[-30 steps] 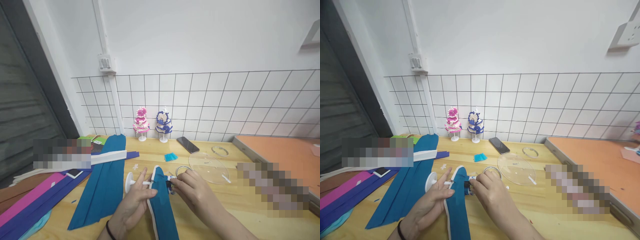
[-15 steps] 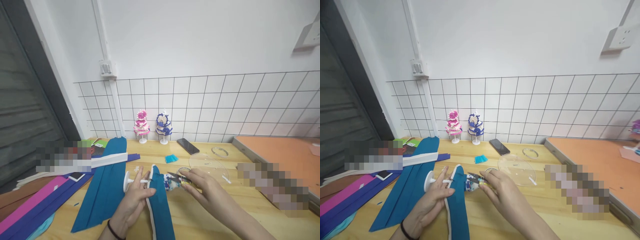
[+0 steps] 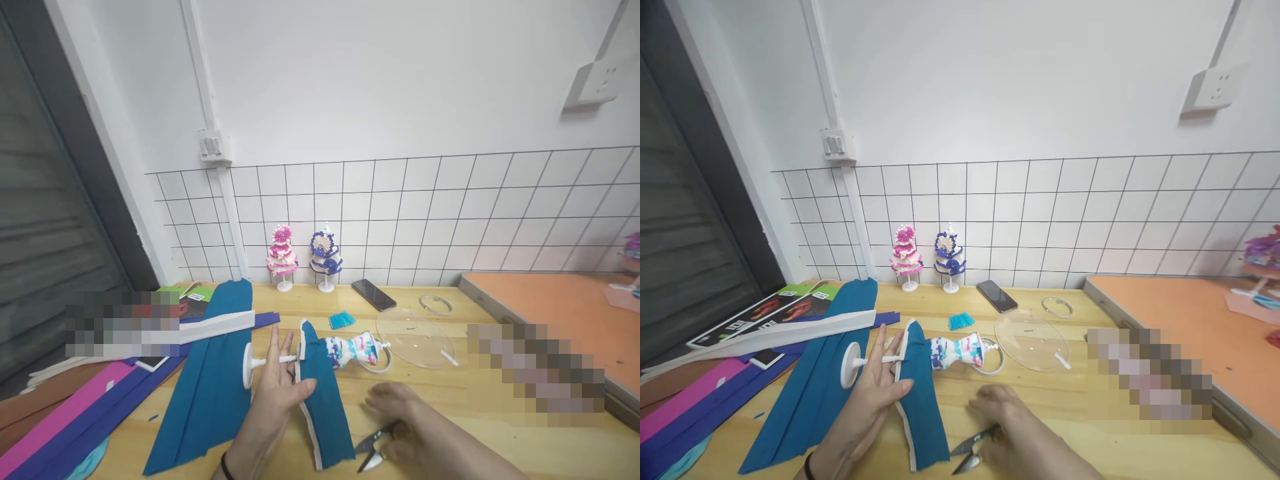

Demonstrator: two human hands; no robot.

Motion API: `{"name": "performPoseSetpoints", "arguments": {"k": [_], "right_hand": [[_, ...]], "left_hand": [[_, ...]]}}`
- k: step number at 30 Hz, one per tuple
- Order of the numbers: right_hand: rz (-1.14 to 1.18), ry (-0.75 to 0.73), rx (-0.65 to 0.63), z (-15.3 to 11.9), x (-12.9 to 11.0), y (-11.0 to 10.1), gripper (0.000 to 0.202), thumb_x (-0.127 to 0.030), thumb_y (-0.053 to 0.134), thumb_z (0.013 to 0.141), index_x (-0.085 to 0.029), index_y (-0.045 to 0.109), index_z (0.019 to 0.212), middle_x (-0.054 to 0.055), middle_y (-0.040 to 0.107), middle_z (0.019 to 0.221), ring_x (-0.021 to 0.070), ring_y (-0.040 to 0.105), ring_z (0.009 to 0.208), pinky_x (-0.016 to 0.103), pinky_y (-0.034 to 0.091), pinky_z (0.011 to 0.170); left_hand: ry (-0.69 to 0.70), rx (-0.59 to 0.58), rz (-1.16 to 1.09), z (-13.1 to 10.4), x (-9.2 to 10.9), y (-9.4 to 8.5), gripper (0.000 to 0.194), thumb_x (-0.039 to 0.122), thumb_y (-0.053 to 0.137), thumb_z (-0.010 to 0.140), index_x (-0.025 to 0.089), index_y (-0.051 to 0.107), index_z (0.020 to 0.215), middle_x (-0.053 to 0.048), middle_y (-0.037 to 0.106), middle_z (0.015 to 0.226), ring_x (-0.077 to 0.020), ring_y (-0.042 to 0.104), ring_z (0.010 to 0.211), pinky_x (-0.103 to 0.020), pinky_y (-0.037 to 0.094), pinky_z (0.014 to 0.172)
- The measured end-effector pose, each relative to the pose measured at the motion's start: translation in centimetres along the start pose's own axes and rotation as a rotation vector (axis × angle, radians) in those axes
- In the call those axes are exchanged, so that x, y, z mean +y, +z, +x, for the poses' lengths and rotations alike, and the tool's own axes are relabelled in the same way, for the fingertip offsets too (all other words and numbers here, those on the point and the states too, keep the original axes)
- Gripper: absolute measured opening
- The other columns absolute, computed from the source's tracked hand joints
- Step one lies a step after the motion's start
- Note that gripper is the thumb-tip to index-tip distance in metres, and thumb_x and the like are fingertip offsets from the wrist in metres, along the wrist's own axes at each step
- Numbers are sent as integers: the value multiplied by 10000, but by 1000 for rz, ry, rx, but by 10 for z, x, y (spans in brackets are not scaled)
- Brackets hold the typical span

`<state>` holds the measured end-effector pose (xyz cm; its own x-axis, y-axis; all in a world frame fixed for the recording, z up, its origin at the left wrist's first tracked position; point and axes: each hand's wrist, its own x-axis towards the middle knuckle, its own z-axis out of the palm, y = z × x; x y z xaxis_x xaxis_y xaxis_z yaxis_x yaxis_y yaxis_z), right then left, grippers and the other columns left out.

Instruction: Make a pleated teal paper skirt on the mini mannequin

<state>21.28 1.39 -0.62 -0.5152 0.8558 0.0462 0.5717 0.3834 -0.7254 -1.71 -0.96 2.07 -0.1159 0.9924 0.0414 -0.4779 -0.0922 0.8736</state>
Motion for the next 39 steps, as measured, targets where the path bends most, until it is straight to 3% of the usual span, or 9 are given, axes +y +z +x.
{"name": "performPoseSetpoints", "arguments": {"k": [4,7,10,16,23,28,32,35,39], "right_hand": [[671,197,22,10,-8,-4,455,-365,613,742,-146,527,1132,125,586,1154,240,560,1055,322,457,871],[1075,336,136,13,-18,-7,332,-412,638,733,-170,567,949,87,621,1080,221,647,866,335,515,768],[1218,377,218,14,-26,-13,227,-339,685,718,-175,557,808,42,683,844,184,668,742,292,533,701],[1173,269,246,22,-30,-29,228,-330,616,790,-130,580,892,92,704,788,168,667,747,241,533,699],[1093,263,274,27,-33,-33,253,-340,632,772,-117,602,889,107,711,783,177,670,728,267,541,717],[1064,223,321,24,-38,-33,272,-379,625,763,-127,633,863,81,712,783,191,671,763,287,534,768],[927,190,428,20,-41,-32,339,-421,651,716,-116,670,863,101,707,890,273,647,890,381,485,881],[857,175,470,18,-45,-30,361,-433,666,692,-113,689,858,112,707,908,309,636,912,426,460,904],[840,126,486,17,-53,-25,330,-427,677,682,-141,708,844,87,697,955,303,625,938,401,469,902]], "left_hand": [[29,-53,-22,-1,-4,-1,1112,177,757,570,373,18,1376,-65,114,1493,-284,188,1315,-328,416,897],[17,-121,-42,1,-8,-4,1191,195,777,552,373,-77,1362,-78,84,1496,-301,234,1298,-359,408,909],[-5,-208,-51,2,-11,-6,1247,199,796,528,365,-130,1348,-82,85,1496,-302,249,1293,-387,374,943],[-70,-388,-34,-4,-7,-3,1166,184,765,593,316,-101,1363,-100,248,1456,-275,275,1288,-394,289,1007],[-76,-371,-20,-2,-2,-3,1160,171,780,566,274,-33,1387,-118,415,1371,-272,352,1249,-374,317,993],[-156,-240,-41,-4,3,1,1098,218,764,596,283,12,1394,-123,597,1188,-281,510,1115,-406,394,913],[-207,-122,-2,-3,0,1,1001,254,717,663,304,33,1391,-87,672,1046,-220,611,960,-351,429,849],[-167,-31,118,2,-7,-4,872,255,734,639,237,229,1350,-67,706,852,-194,655,773,-293,476,706],[-161,35,146,9,-17,-12,438,276,744,614,172,556,995,-26,683,686,-162,637,660,-237,473,593]]}}
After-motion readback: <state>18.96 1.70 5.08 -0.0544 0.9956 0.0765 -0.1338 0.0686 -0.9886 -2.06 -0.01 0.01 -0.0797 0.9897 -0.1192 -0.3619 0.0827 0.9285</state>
